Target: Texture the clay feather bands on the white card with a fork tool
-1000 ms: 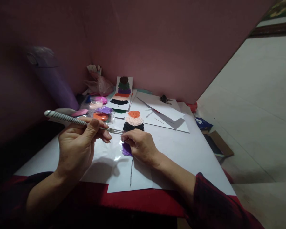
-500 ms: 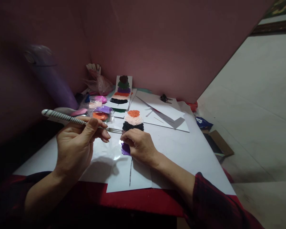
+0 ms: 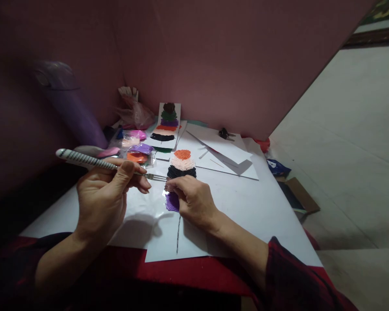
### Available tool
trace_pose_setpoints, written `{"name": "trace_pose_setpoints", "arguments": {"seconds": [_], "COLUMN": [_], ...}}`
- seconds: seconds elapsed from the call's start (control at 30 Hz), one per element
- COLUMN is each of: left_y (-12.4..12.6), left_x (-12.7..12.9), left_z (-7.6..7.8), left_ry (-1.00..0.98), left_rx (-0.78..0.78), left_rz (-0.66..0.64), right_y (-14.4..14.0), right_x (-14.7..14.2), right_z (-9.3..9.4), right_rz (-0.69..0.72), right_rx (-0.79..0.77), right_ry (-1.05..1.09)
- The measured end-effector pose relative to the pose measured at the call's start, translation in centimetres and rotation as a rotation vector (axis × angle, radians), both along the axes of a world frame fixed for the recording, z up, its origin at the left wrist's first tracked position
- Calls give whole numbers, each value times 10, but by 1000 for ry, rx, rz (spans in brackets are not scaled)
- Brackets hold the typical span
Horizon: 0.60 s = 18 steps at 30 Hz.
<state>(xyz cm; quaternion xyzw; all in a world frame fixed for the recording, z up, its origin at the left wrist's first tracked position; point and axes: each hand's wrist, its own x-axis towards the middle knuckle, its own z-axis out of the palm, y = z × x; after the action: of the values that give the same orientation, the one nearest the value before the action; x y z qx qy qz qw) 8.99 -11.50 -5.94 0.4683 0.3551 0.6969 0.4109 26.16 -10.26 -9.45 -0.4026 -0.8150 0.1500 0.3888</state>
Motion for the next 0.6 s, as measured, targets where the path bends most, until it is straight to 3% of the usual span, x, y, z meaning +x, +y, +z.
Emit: {"name": "trace_pose_setpoints", "arguments": {"seconds": [0.1,0.2,0.3,0.4,0.6], "left_y": [0,1,4,7,13], "left_x": [0,0,1,2,4], "left_z": [0,0,-2,-5,-9], "left_ry": [101,243,311,346,383], "left_rx": [-48,-126,-168,-225,-338], "left_rz": [14,-14,-28,-40,-108], "right_y": [-8,-29,-53,-66,-63], "right_x": [9,22,33,37,39], "right_z": [4,3,-3,-8,-7], "right_rz": [-93,-132,54,258,311], "right_rx": [38,-42,-111,-96,-157], "right_ry": [33,53,66,-112,-218]}}
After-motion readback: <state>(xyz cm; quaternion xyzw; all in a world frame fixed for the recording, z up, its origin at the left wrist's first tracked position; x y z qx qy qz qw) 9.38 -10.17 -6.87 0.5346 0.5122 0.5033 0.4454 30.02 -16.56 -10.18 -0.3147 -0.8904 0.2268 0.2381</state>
